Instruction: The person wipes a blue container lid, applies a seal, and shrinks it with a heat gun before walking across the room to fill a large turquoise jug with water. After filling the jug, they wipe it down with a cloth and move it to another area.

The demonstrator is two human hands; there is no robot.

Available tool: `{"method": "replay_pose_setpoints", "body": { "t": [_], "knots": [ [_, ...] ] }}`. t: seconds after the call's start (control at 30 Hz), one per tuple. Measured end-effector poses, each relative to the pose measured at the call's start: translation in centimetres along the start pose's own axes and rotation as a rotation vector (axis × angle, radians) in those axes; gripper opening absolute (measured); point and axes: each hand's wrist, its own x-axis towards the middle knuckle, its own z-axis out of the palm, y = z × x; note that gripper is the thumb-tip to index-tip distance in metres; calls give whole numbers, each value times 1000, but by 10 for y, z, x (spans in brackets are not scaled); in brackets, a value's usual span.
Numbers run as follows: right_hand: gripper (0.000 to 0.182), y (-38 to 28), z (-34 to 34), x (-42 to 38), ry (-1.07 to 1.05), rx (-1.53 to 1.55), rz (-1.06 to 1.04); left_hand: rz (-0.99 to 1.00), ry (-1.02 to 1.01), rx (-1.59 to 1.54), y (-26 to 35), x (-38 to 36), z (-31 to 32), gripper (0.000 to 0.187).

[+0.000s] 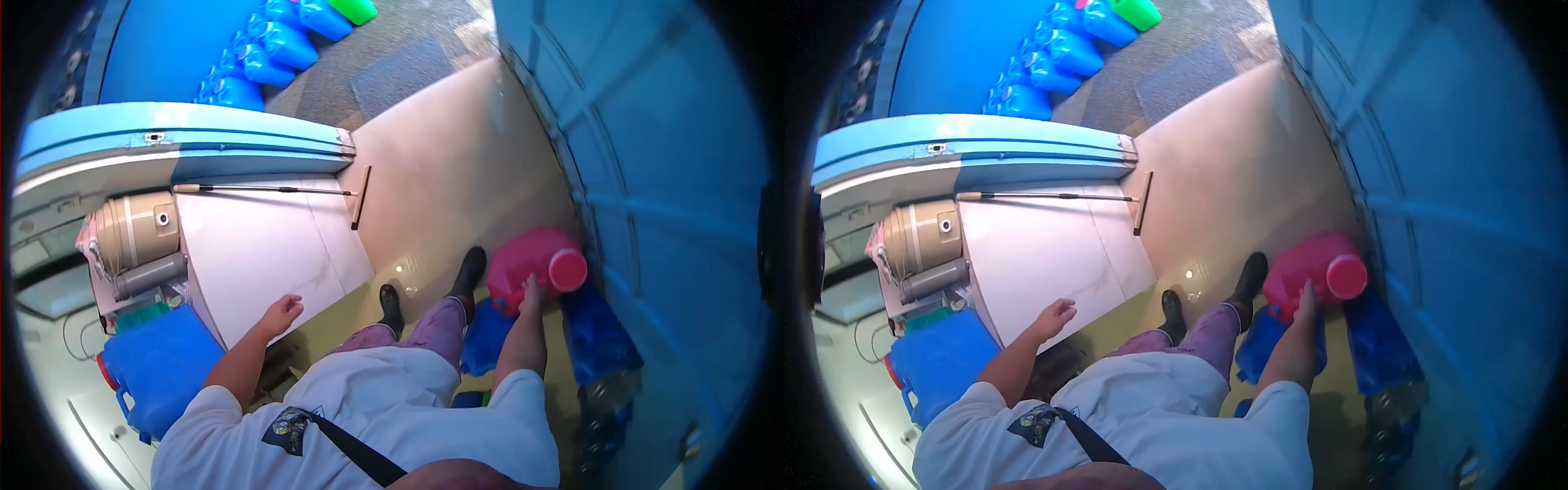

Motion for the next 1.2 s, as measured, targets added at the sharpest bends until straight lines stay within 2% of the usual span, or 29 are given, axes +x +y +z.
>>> {"method": "replay_pose_setpoints", "body": {
  "t": [0.07,0.17,0.27,0.43,0.5,0.53,0.6,0.63,0.7,0.77,0.8,0.87,0.9,0.97,1.1,1.2],
  "knots": [
    [40,3,-1,14,-21,-42,70,-123,-55,-13,-10,-8,2,47],
    [35,6,-3,16,4,-108,77,-115,-132,-68,-48,-3,6,48],
    [34,-19,10,5,-1,-173,43,-96,-160,10,-30,-13,-7,49],
    [38,-65,23,-14,-40,-298,-26,-7,-95,-33,-13,7,-42,49],
    [36,-74,23,-31,-51,-693,-22,17,-74,-49,-4,17,-57,48],
    [36,-80,26,-39,-41,-697,-39,30,-64,-26,0,27,-63,48],
    [34,-88,32,-48,-134,-969,-91,57,-57,3,13,44,-79,48],
    [34,-89,37,-50,-123,-971,-110,71,-57,-12,18,55,-88,48],
    [36,-82,43,-43,-183,-1068,-276,146,-34,-5,28,79,-106,50],
    [49,-102,57,-82,-224,-1156,-326,146,-43,-59,40,100,-129,51],
    [49,-115,66,-100,-206,-1162,-338,139,-53,-92,43,115,-139,52],
    [50,-139,89,-134,-189,-1559,-414,140,-49,-98,40,153,-155,53],
    [50,-141,100,-127,-174,-1556,-422,124,-27,-95,39,179,-166,54],
    [47,-127,93,-105,-241,-1326,-440,102,-56,-118,47,213,-191,54],
    [48,-175,152,-158,-203,-1312,-377,59,-108,-145,103,307,-261,56],
    [49,-210,212,-187,-185,-1267,-341,256,-10,-94,183,373,-333,55]
  ]
}}
